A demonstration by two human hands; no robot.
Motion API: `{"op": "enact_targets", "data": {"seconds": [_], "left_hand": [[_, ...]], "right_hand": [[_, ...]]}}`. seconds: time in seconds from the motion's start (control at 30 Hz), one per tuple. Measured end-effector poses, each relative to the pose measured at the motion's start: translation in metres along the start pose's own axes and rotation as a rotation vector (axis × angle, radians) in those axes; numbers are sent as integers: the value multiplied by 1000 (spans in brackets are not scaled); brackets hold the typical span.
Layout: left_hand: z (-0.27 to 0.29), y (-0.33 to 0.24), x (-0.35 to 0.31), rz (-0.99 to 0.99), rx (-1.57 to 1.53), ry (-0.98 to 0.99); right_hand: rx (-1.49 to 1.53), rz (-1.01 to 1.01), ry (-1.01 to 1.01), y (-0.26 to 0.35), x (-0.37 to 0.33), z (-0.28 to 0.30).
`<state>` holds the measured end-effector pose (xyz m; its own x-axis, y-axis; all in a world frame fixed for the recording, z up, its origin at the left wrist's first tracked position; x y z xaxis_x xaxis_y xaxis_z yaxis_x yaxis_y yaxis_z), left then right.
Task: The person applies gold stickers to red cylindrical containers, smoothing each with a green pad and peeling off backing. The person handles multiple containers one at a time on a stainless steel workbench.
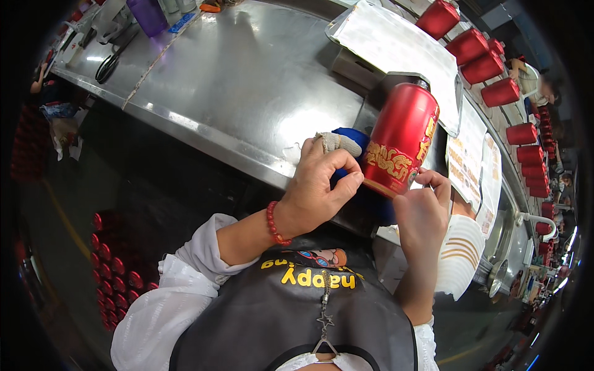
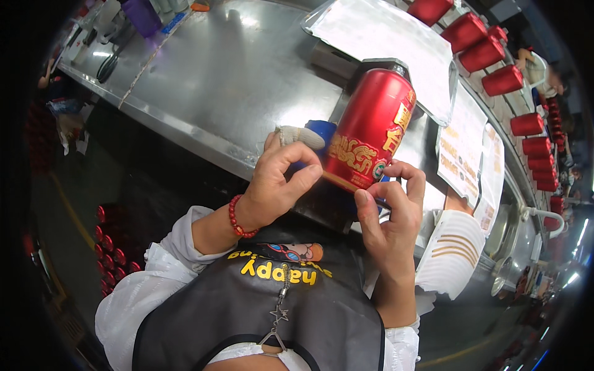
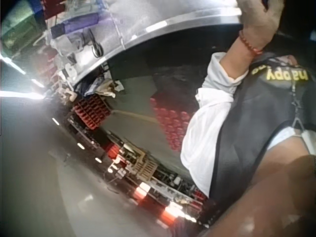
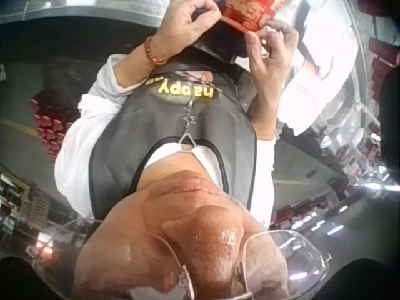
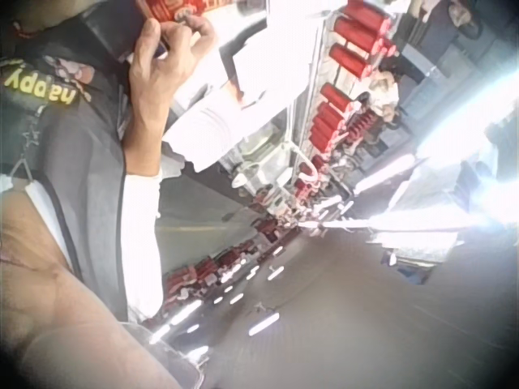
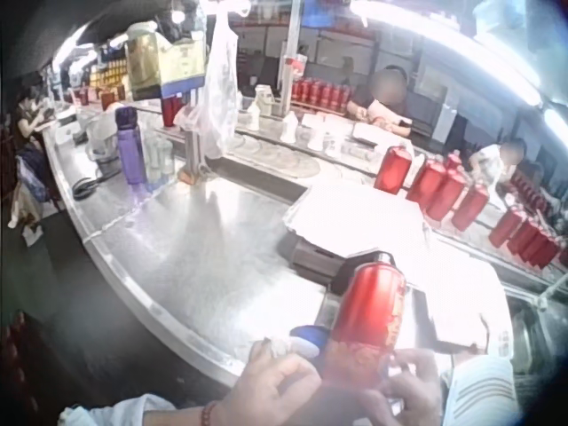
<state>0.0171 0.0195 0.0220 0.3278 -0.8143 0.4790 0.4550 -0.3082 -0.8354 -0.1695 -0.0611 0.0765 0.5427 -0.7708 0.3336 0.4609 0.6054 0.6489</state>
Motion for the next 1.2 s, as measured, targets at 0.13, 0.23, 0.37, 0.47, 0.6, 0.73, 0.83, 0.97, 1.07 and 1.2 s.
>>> {"op": "enact_targets", "data": {"seconds": [0.13, 0.23, 0.37, 0.47, 0.6, 0.73, 0.83, 0.97, 1.07, 1.2], "left_hand": [[-1, 3, -1, -10, 19, -15], [4, 7, 0, -26, 25, 18], [12, 10, 2, -175, 229, 4], [12, 13, 12, -309, 503, 69], [10, 4, 18, -525, 667, 53], [9, 19, 21, -338, 321, 150], [-2, 29, 21, -167, 114, 157], [-9, 30, 20, -114, 101, 132], [-8, 30, 20, -120, 90, 156], [-4, 38, 19, -32, -169, 151]], "right_hand": [[3, -16, 6, 2, 1, -1], [6, -21, 7, 3, 2, -3], [-11, -52, 28, 8, 9, -7], [5, -98, 45, 7, 9, -5], [41, -111, 73, -3, 7, 2], [75, -137, 98, -9, 6, 5], [81, -151, 103, -7, 8, 4], [49, -135, 106, -6, 11, 3], [42, -128, 100, -8, 12, 2], [24, -132, 90, -9, 11, 2]]}}
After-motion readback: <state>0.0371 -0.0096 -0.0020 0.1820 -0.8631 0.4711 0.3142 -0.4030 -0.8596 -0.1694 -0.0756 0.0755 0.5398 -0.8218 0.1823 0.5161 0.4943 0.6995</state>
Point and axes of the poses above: each hand's wrist, its own x-axis towards the middle knuckle, its own z-axis out of the back of the hand, y = z × x, the point moved 2 cm from there along x, towards the middle knuckle, and after that the axes turned 7 degrees about -z, right-handed, at the moved point
